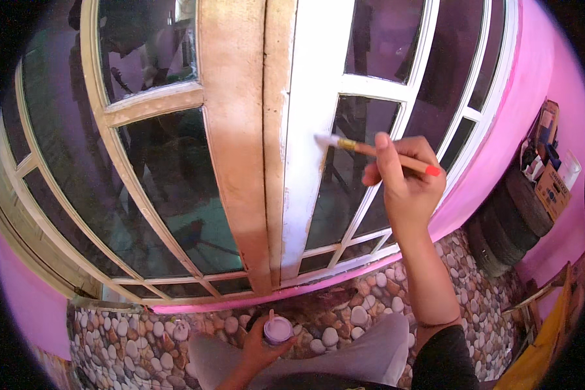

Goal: The person is painting a wooden door frame with white paint using a brush and subsequently wipes the glass and wood surface with a cloth.

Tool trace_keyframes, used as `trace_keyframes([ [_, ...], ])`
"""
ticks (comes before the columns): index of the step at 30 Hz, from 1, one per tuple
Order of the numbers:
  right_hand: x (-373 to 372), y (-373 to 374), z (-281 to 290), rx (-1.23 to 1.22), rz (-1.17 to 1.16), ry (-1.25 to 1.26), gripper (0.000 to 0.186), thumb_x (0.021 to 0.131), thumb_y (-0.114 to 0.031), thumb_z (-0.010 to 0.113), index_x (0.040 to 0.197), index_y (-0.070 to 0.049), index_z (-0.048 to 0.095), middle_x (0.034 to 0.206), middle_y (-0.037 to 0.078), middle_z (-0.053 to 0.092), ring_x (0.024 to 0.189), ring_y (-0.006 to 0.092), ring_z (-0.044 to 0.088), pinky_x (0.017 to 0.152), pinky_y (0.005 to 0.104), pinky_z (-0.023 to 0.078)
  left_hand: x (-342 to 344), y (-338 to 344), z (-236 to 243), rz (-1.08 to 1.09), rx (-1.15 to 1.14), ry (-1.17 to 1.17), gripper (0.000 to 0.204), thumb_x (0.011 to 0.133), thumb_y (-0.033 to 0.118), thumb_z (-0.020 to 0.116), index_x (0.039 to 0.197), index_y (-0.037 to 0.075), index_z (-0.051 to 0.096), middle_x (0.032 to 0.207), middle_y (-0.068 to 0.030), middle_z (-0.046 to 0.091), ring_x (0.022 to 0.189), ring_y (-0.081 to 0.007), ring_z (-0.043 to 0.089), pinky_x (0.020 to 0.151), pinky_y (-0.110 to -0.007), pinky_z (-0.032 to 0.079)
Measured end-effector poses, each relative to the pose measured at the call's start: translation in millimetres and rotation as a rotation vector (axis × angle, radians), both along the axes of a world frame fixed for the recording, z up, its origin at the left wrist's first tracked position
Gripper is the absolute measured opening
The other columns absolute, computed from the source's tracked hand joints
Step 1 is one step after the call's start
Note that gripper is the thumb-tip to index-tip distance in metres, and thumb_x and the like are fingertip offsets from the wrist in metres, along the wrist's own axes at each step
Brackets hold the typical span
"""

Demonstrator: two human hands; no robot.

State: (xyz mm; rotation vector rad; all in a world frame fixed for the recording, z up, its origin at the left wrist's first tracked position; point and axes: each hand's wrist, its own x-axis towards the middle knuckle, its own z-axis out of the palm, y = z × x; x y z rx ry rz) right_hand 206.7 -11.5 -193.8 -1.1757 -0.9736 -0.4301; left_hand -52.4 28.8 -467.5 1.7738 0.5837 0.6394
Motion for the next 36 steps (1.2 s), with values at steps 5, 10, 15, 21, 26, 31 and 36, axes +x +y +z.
trace_keyframes([
  [5, 1.7, -8.1, -39.3, -0.238, -0.045, -0.115, 0.024, 0.089, -0.013, 0.069, 0.077, 0.003, 0.058, 0.061, 0.010, 0.064, 0.049, 0.0115, 0.060, 0.045, 0.0218, 0.046, -0.6, 0.1, -8.3, 0.025, 0.026, 0.008, 0.064, 0.070, 0.028, 0.087, 0.116, -0.001, 0.055, 0.106, -0.0132, 0.063, 0.098, -0.0215, 0.064, 0.087, -0.035, 0.052],
  [10, 17.9, 7.7, -20.7, -0.130, -0.056, -0.123, 0.022, 0.088, -0.013, 0.072, 0.076, 0.001, 0.061, 0.060, 0.006, 0.063, 0.050, 0.0087, 0.059, 0.045, 0.0208, 0.045, 1.5, -2.2, 0.5, 0.001, 0.022, 0.032, 0.065, 0.071, 0.026, 0.087, 0.119, -0.002, 0.053, 0.107, -0.0137, 0.062, 0.100, -0.0215, 0.063, 0.089, -0.034, 0.051],
  [15, 8.3, -0.4, -2.3, 0.022, -0.039, -0.034, 0.023, 0.088, -0.011, 0.072, 0.072, 0.000, 0.060, 0.060, 0.005, 0.064, 0.052, 0.0062, 0.059, 0.045, 0.0197, 0.043, 2.1, -5.2, 0.6, 0.012, 0.045, 0.030, 0.068, 0.070, 0.024, 0.087, 0.122, -0.001, 0.052, 0.109, -0.0132, 0.062, 0.101, -0.0217, 0.063, 0.090, -0.035, 0.050],
  [21, -15.4, -29.1, -41.5, -0.239, 0.271, 0.282, 0.017, 0.090, -0.012, 0.069, 0.085, 0.000, 0.058, 0.066, 0.006, 0.064, 0.054, 0.0091, 0.060, 0.049, 0.0207, 0.047, 10.6, 8.6, -19.6, 0.002, -0.147, -0.011, 0.070, 0.070, 0.024, 0.088, 0.124, -0.001, 0.051, 0.111, -0.0136, 0.061, 0.102, -0.0219, 0.062, 0.090, -0.036, 0.050],
  [26, -32.1, -63.6, -66.9, -0.553, 0.395, 0.355, 0.011, 0.087, -0.008, 0.070, 0.087, -0.001, 0.062, 0.075, 0.004, 0.066, 0.064, 0.0078, 0.062, 0.057, 0.0211, 0.049, 37.1, 25.0, -0.5, 0.059, 0.029, -0.036, 0.071, 0.072, 0.028, 0.086, 0.125, -0.001, 0.050, 0.112, -0.0156, 0.060, 0.103, -0.0241, 0.062, 0.091, -0.037, 0.050],
  [31, -47.1, -57.8, -86.8, -0.786, 0.375, 0.200, 0.011, 0.083, -0.008, 0.073, 0.085, -0.002, 0.064, 0.078, 0.005, 0.068, 0.068, 0.0096, 0.064, 0.060, 0.0250, 0.050, 54.7, 31.3, -2.2, 0.063, -0.099, -0.170, 0.071, 0.072, 0.026, 0.085, 0.127, 0.000, 0.049, 0.113, -0.0166, 0.060, 0.105, -0.0256, 0.061, 0.093, -0.037, 0.048],
  [36, -45.2, -45.3, -98.8, -0.833, 0.396, 0.052, 0.014, 0.084, -0.011, 0.072, 0.086, -0.002, 0.062, 0.074, 0.008, 0.068, 0.065, 0.0139, 0.066, 0.060, 0.0275, 0.051, 61.2, 33.2, 8.1, 0.012, 0.058, -0.157, 0.073, 0.072, 0.025, 0.085, 0.129, 0.001, 0.047, 0.115, -0.0154, 0.060, 0.106, -0.0261, 0.061, 0.093, -0.038, 0.048],
])
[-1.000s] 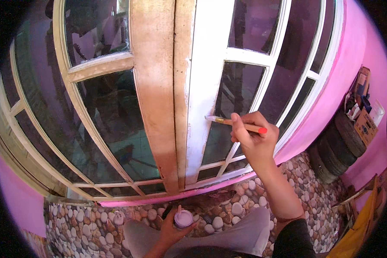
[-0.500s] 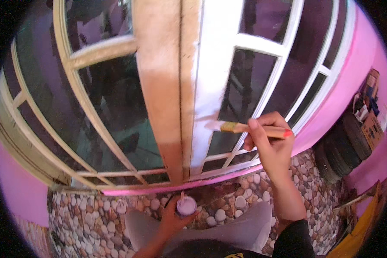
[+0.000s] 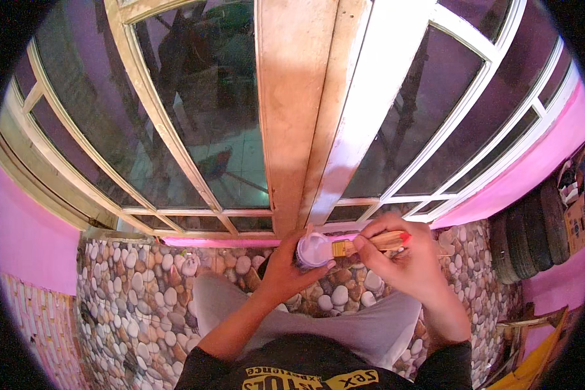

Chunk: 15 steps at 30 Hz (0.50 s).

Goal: The person is painting a wooden door frame with white paint using a brush and subsequently wipes the glass and wood surface with a cloth.

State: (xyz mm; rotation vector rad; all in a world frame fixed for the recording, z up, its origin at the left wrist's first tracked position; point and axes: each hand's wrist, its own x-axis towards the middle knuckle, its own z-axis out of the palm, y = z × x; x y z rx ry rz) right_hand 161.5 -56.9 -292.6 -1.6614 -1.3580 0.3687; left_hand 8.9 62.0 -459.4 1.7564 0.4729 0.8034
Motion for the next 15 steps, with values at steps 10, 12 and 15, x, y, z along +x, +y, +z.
trace_keyframes([
  [10, 2.9, 7.1, -11.8, -0.074, 0.021, -0.028, 0.016, 0.085, -0.015, 0.070, 0.085, -0.003, 0.060, 0.069, 0.011, 0.066, 0.063, 0.0228, 0.069, 0.058, 0.0312, 0.051, 6.8, -0.6, -1.7, 0.009, 0.007, -0.015, 0.073, 0.072, 0.027, 0.085, 0.129, 0.002, 0.048, 0.115, -0.0166, 0.060, 0.105, -0.0276, 0.062, 0.092, -0.038, 0.048],
  [12, 3.7, 6.0, -12.5, -0.041, 0.016, -0.043, 0.016, 0.085, -0.014, 0.071, 0.084, -0.003, 0.060, 0.068, 0.010, 0.067, 0.063, 0.0207, 0.069, 0.058, 0.0306, 0.052, 4.8, -0.9, 4.8, 0.007, 0.012, 0.007, 0.072, 0.072, 0.027, 0.085, 0.128, 0.002, 0.048, 0.115, -0.0173, 0.060, 0.105, -0.0282, 0.062, 0.091, -0.038, 0.049],
  [15, 4.9, 2.0, -9.5, -0.023, -0.063, 0.132, 0.015, 0.085, -0.011, 0.071, 0.082, -0.002, 0.060, 0.069, 0.007, 0.068, 0.064, 0.0147, 0.068, 0.058, 0.0280, 0.052, 7.3, -0.8, 0.2, 0.008, 0.002, -0.041, 0.072, 0.072, 0.026, 0.085, 0.128, 0.001, 0.048, 0.115, -0.0175, 0.060, 0.105, -0.0281, 0.062, 0.092, -0.038, 0.048],
])
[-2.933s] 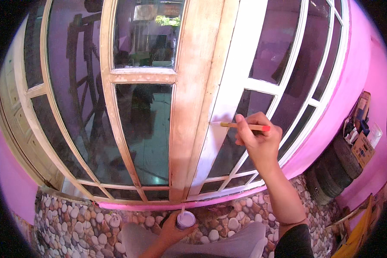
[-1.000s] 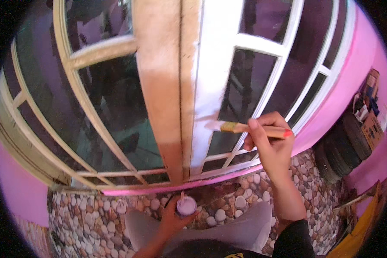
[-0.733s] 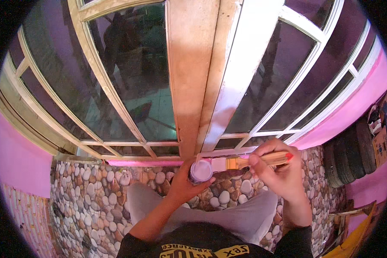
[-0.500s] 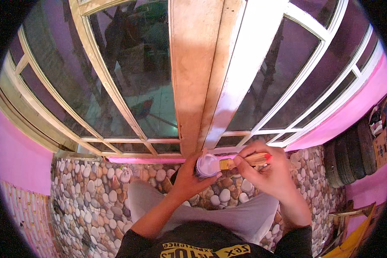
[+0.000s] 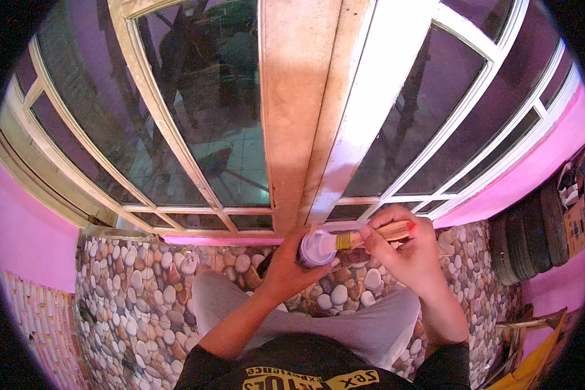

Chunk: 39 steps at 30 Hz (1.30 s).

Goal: The person is painting a wooden door frame with white paint using a brush and subsequently wipes the glass and wood surface with a cloth.

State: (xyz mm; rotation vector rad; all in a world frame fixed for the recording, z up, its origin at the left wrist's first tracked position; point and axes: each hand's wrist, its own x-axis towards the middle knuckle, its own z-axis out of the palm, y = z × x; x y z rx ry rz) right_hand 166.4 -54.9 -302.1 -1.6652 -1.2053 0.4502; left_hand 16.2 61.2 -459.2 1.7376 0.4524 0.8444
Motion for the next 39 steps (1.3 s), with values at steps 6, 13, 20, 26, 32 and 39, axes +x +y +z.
trace_keyframes([
  [6, 5.8, -7.2, -10.7, 0.057, -0.167, 0.395, 0.018, 0.089, -0.013, 0.070, 0.087, 0.000, 0.058, 0.070, 0.010, 0.067, 0.059, 0.0151, 0.067, 0.050, 0.0266, 0.054, 0.8, 0.6, 12.5, 0.012, 0.062, 0.030, 0.070, 0.072, 0.024, 0.084, 0.128, 0.001, 0.048, 0.115, -0.0172, 0.060, 0.106, -0.0281, 0.061, 0.092, -0.038, 0.048],
  [13, 9.3, -15.6, -40.5, 0.248, -0.257, 0.578, 0.019, 0.094, -0.013, 0.063, 0.085, 0.000, 0.054, 0.066, 0.014, 0.065, 0.049, 0.0191, 0.063, 0.043, 0.0298, 0.054, 11.0, 1.5, 33.6, -0.003, 0.043, 0.073, 0.069, 0.073, 0.023, 0.085, 0.126, 0.001, 0.048, 0.114, -0.0163, 0.060, 0.106, -0.0259, 0.061, 0.092, -0.038, 0.048],
  [20, 8.9, -20.2, -52.6, 0.470, -0.265, 0.708, 0.019, 0.096, -0.015, 0.060, 0.085, -0.002, 0.051, 0.064, 0.016, 0.064, 0.047, 0.0211, 0.061, 0.042, 0.0304, 0.053, 25.2, 1.0, 42.0, 0.038, 0.123, -0.039, 0.066, 0.074, 0.022, 0.084, 0.125, 0.001, 0.048, 0.111, -0.0145, 0.061, 0.102, -0.0242, 0.062, 0.089, -0.037, 0.049],
  [26, 11.3, -13.4, -38.1, 0.640, -0.356, 0.643, 0.022, 0.096, -0.020, 0.060, 0.085, -0.003, 0.050, 0.064, 0.015, 0.063, 0.046, 0.0208, 0.060, 0.042, 0.0304, 0.051, 37.1, 7.2, 55.3, 0.099, 0.115, -0.012, 0.073, 0.068, 0.031, 0.088, 0.122, 0.000, 0.050, 0.115, -0.0188, 0.061, 0.106, -0.0302, 0.061, 0.092, -0.041, 0.049],
  [32, 22.1, 13.3, 0.6, 0.735, -0.507, 0.421, 0.023, 0.096, -0.020, 0.060, 0.083, -0.005, 0.050, 0.064, 0.009, 0.060, 0.045, 0.0161, 0.057, 0.042, 0.0276, 0.049, 38.8, 10.4, 58.3, 0.095, 0.116, -0.032, 0.067, 0.070, 0.027, 0.086, 0.121, -0.001, 0.051, 0.113, -0.0179, 0.062, 0.104, -0.0278, 0.062, 0.090, -0.040, 0.049],
  [39, 40.0, 40.5, 40.3, 0.773, -0.443, 0.234, 0.027, 0.093, -0.019, 0.066, 0.082, 0.001, 0.052, 0.068, 0.015, 0.065, 0.053, 0.0166, 0.062, 0.048, 0.0266, 0.052, 21.1, 0.8, 47.2, 0.101, 0.066, -0.095, 0.063, 0.073, 0.025, 0.084, 0.120, -0.001, 0.052, 0.110, -0.0168, 0.063, 0.102, -0.0260, 0.063, 0.089, -0.038, 0.049],
])
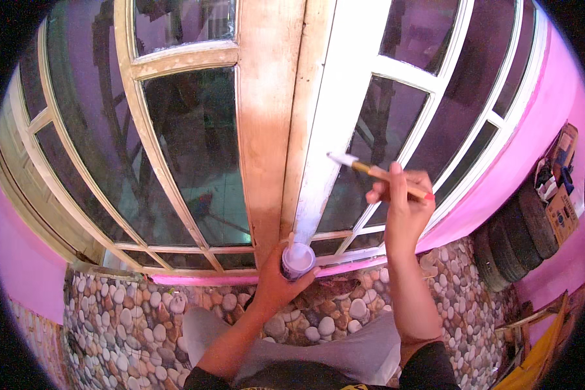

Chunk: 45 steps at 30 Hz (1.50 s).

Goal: The person is painting a wooden door frame with white paint using a brush and subsequently wipes the glass and wood surface with a cloth.

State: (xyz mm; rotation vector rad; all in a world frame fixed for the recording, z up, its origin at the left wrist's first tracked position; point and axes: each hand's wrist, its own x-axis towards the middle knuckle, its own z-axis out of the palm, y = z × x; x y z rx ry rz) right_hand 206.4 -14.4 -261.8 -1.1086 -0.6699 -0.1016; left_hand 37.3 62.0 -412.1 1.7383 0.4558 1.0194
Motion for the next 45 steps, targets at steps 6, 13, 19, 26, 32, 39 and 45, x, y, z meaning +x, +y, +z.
trace_keyframes([
  [6, 4.8, 5.5, 49.4, 0.134, -0.031, -0.211, 0.025, 0.092, -0.014, 0.068, 0.081, 0.003, 0.052, 0.075, 0.016, 0.067, 0.053, 0.0162, 0.061, 0.048, 0.0260, 0.051, -19.0, -1.3, -41.1, 0.095, 0.071, 0.163, 0.067, 0.071, 0.029, 0.085, 0.119, -0.003, 0.052, 0.109, -0.0181, 0.062, 0.103, -0.0256, 0.062, 0.090, -0.038, 0.049],
  [13, -3.4, -3.0, 9.8, -0.139, -0.010, -0.217, 0.024, 0.091, -0.014, 0.067, 0.077, 0.001, 0.054, 0.072, 0.017, 0.067, 0.052, 0.0139, 0.061, 0.045, 0.0257, 0.051, -56.5, -7.0, -47.6, -0.008, -0.115, 0.226, 0.072, 0.069, 0.034, 0.087, 0.119, -0.003, 0.052, 0.104, -0.0168, 0.065, 0.098, -0.0260, 0.064, 0.085, -0.039, 0.051],
  [19, 12.2, 10.1, 46.3, -0.065, -0.078, -0.281, 0.029, 0.089, -0.019, 0.072, 0.074, 0.002, 0.060, 0.065, 0.008, 0.066, 0.052, 0.0103, 0.061, 0.047, 0.0222, 0.049, -65.5, -12.8, -51.7, 0.019, -0.053, 0.289, 0.076, 0.067, 0.039, 0.088, 0.120, -0.002, 0.050, 0.104, -0.0179, 0.065, 0.097, -0.0263, 0.066, 0.084, -0.039, 0.052],
  [26, 2.9, -8.4, 52.0, -0.160, -0.102, -0.316, 0.026, 0.090, -0.017, 0.069, 0.076, 0.000, 0.055, 0.063, 0.011, 0.063, 0.047, 0.0121, 0.058, 0.043, 0.0235, 0.047, -74.1, -18.8, -52.6, 0.048, -0.056, 0.298, 0.077, 0.066, 0.041, 0.088, 0.119, -0.001, 0.051, 0.100, -0.0171, 0.067, 0.094, -0.0263, 0.066, 0.083, -0.039, 0.052],
  [32, 16.1, 2.1, 47.8, -0.163, -0.059, -0.316, 0.026, 0.089, -0.016, 0.071, 0.072, 0.000, 0.059, 0.059, 0.005, 0.062, 0.049, 0.0085, 0.059, 0.045, 0.0216, 0.046, -77.8, -26.0, -54.3, 0.047, -0.105, 0.321, 0.075, 0.067, 0.039, 0.088, 0.119, 0.000, 0.051, 0.103, -0.0160, 0.064, 0.097, -0.0243, 0.064, 0.084, -0.038, 0.051],
  [39, 14.0, -1.3, 101.8, 0.059, -0.085, -0.352, 0.027, 0.089, -0.017, 0.071, 0.072, 0.000, 0.058, 0.060, 0.005, 0.063, 0.049, 0.0085, 0.059, 0.045, 0.0218, 0.045, -76.1, -30.0, -46.0, 0.035, -0.145, 0.284, 0.076, 0.069, 0.036, 0.088, 0.123, -0.001, 0.050, 0.107, -0.0170, 0.062, 0.102, -0.0249, 0.062, 0.088, -0.037, 0.050],
  [45, 14.5, -3.7, 63.1, -0.106, -0.024, -0.326, 0.030, 0.089, -0.017, 0.070, 0.069, -0.001, 0.056, 0.058, 0.006, 0.063, 0.048, 0.0080, 0.058, 0.044, 0.0215, 0.044, -74.4, -31.1, -49.1, 0.032, -0.031, 0.383, 0.075, 0.068, 0.035, 0.088, 0.122, -0.002, 0.052, 0.106, -0.0180, 0.063, 0.099, -0.0268, 0.064, 0.086, -0.039, 0.052],
])
